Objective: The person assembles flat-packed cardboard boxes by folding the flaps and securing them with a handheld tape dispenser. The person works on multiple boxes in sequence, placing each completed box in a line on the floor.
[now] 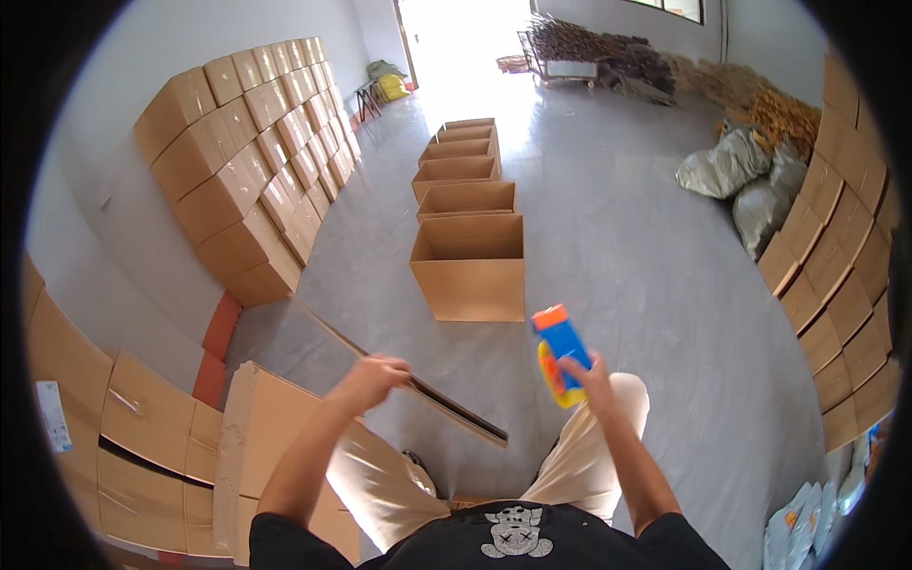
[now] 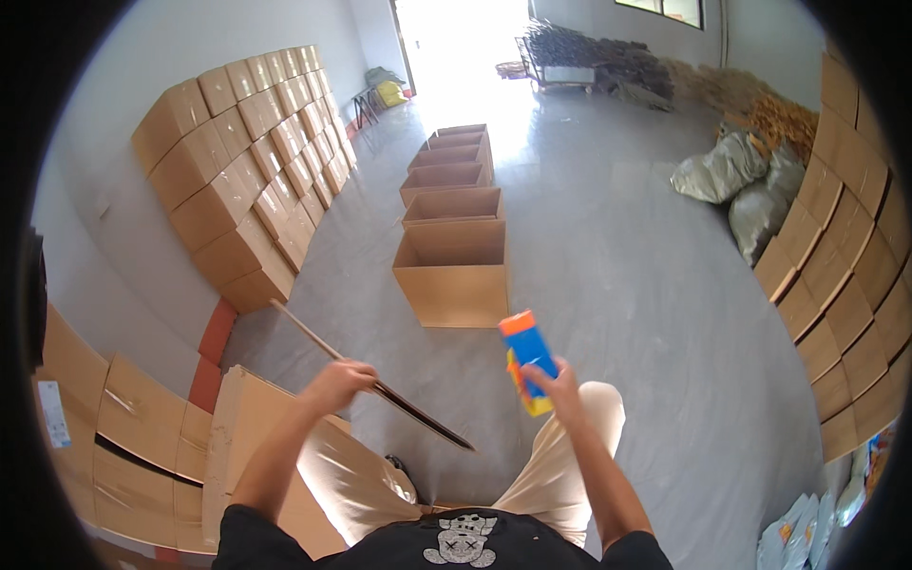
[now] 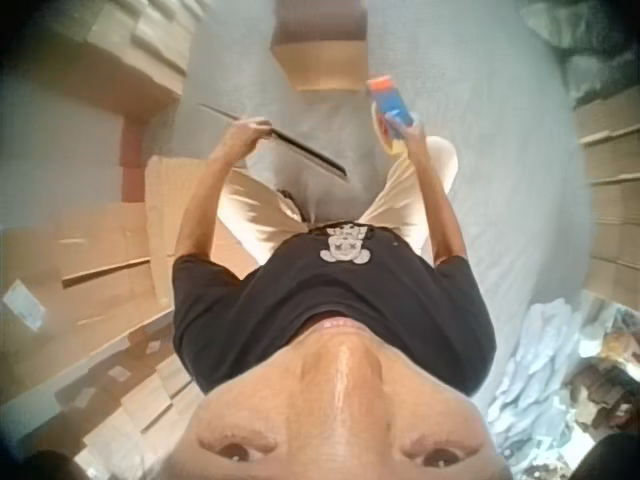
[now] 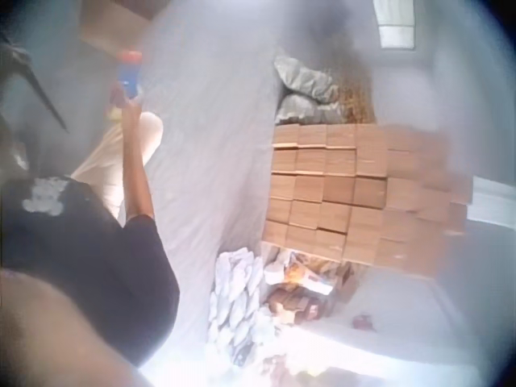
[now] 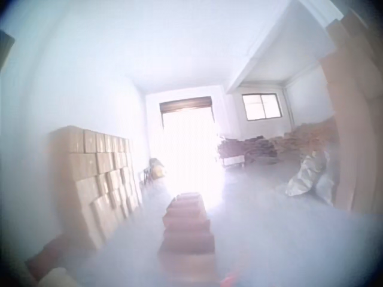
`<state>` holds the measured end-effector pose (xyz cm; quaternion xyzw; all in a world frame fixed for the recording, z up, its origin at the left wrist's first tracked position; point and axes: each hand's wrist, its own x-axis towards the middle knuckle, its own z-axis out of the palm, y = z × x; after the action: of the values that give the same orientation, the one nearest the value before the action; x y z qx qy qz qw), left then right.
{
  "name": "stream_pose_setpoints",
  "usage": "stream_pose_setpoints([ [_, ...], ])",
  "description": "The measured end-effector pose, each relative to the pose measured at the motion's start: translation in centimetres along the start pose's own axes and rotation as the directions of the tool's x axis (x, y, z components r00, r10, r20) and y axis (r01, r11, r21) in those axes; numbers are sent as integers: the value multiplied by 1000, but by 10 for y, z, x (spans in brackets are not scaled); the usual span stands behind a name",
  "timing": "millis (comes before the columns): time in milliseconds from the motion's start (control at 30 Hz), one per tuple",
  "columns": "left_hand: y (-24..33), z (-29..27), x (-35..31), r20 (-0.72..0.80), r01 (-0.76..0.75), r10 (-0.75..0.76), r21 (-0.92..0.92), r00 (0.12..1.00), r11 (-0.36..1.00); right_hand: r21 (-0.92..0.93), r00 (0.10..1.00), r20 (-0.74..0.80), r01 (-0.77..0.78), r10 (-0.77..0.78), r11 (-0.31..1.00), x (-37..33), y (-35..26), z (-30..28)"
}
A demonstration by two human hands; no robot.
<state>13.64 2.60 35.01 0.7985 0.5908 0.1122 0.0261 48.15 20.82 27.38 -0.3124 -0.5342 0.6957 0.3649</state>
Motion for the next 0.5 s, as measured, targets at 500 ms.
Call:
stream_pose_setpoints([
  [500, 37, 116, -23, -328, 422, -480, -234, 813, 876, -879, 916, 280, 124, 288, 461, -13, 33, 98],
])
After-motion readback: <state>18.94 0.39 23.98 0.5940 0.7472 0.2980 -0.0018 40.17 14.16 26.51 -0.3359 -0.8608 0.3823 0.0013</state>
